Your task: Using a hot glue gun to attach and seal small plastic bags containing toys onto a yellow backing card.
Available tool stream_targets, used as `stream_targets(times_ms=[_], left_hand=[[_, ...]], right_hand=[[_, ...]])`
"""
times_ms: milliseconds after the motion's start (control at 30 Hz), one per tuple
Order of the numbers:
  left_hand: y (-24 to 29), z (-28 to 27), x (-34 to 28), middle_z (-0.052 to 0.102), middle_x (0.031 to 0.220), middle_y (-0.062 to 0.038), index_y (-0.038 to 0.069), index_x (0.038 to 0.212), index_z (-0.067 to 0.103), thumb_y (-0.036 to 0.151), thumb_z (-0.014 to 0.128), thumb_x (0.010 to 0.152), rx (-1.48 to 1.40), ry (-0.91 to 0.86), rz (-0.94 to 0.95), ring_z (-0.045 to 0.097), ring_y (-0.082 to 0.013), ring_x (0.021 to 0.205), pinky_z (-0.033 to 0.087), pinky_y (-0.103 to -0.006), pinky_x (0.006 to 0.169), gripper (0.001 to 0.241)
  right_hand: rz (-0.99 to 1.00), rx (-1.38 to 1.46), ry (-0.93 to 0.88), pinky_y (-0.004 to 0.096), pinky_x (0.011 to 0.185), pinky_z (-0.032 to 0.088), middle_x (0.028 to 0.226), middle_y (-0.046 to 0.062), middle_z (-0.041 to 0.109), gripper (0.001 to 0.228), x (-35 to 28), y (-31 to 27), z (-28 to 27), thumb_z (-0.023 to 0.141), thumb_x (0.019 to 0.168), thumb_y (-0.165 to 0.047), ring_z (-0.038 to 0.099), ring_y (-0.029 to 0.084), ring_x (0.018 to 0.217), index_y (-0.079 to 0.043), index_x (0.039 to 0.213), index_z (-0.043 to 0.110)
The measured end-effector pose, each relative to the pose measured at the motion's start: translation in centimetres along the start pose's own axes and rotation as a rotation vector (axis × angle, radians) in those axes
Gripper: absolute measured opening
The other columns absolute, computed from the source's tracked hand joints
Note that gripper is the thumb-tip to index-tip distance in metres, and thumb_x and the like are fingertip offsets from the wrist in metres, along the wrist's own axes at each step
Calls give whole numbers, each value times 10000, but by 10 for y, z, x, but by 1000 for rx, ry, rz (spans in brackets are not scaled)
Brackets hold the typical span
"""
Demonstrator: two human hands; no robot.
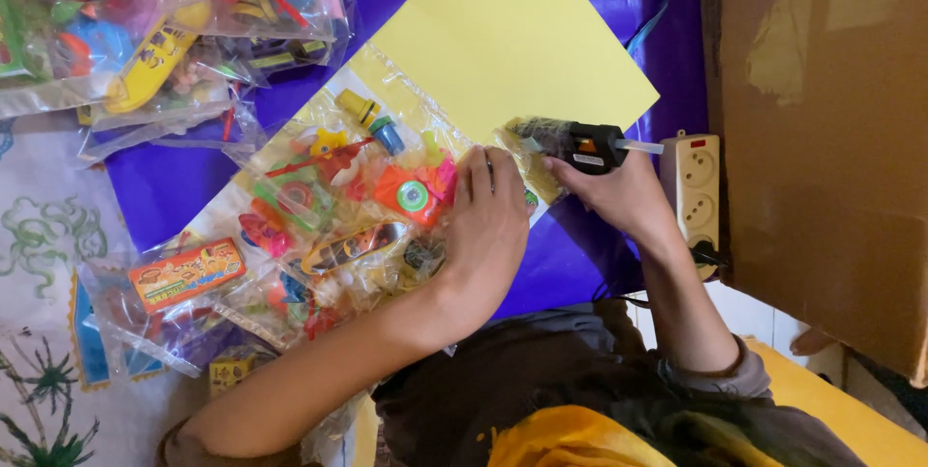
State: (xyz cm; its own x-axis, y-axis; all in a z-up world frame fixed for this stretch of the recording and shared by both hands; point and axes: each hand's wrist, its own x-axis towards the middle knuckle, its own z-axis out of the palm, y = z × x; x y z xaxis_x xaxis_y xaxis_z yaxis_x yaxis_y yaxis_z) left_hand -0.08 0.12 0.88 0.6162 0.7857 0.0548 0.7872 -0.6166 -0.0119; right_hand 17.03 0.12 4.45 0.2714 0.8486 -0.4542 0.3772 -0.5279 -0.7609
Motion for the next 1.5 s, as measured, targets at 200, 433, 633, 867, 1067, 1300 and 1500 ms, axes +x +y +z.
stream_targets(times_ms=[200,433,633,867,1067,1300,1500], left_hand=[[1,3,0,602,1236,-199,-24,1274,637,514,728,839,-17,-2,-3,578,-371,1252,475,-435,1087,697],[1,2,0,600,1243,-204,-24,1277,637,513,724,848,-27,2,-5,574,-374,1260,473,-438,1088,693],[2,4,-1,596,1251,-212,-27,1288,631,489,704,877,-35,-10,-1,571,-380,1265,470,-440,1092,664],[2,5,-1,597,1269,-210,-16,1293,633,487,686,888,-28,-24,1,564,-377,1278,470,-441,1093,649],[2,8,-3,584,1278,-219,-27,1305,620,488,679,891,-18,-30,8,559,-382,1275,467,-443,1094,664],[3,8,-3,586,1280,-210,-19,1307,616,495,682,888,-7,-37,2,562,-372,1278,469,-443,1099,667],[4,10,-3,583,1288,-202,-13,1308,612,494,659,884,16,-25,-5,559,-363,1274,456,-450,1110,662]], right_hand=[[16,-68,23,251,398,459,501,157,609,261,0,6,3,815,839,-121,556,158,350,100,896,690],[13,-133,32,260,400,450,530,177,625,307,2,5,2,809,861,-149,556,157,366,125,953,706],[-3,-223,53,362,497,491,717,268,708,402,3,-4,1,852,833,-210,645,233,497,101,1057,728],[1,-266,77,412,596,522,826,283,731,352,-5,-25,3,853,821,-176,708,278,719,83,1037,752],[2,-341,54,406,594,527,826,246,744,332,-1,-29,2,855,806,-214,733,326,731,38,1003,769],[1,-435,16,390,600,528,810,218,749,291,3,-41,0,833,827,-233,730,316,706,8,983,786],[25,-646,-33,479,628,548,769,227,738,380,10,-57,1,814,822,-377,725,430,749,-5,883,773]])
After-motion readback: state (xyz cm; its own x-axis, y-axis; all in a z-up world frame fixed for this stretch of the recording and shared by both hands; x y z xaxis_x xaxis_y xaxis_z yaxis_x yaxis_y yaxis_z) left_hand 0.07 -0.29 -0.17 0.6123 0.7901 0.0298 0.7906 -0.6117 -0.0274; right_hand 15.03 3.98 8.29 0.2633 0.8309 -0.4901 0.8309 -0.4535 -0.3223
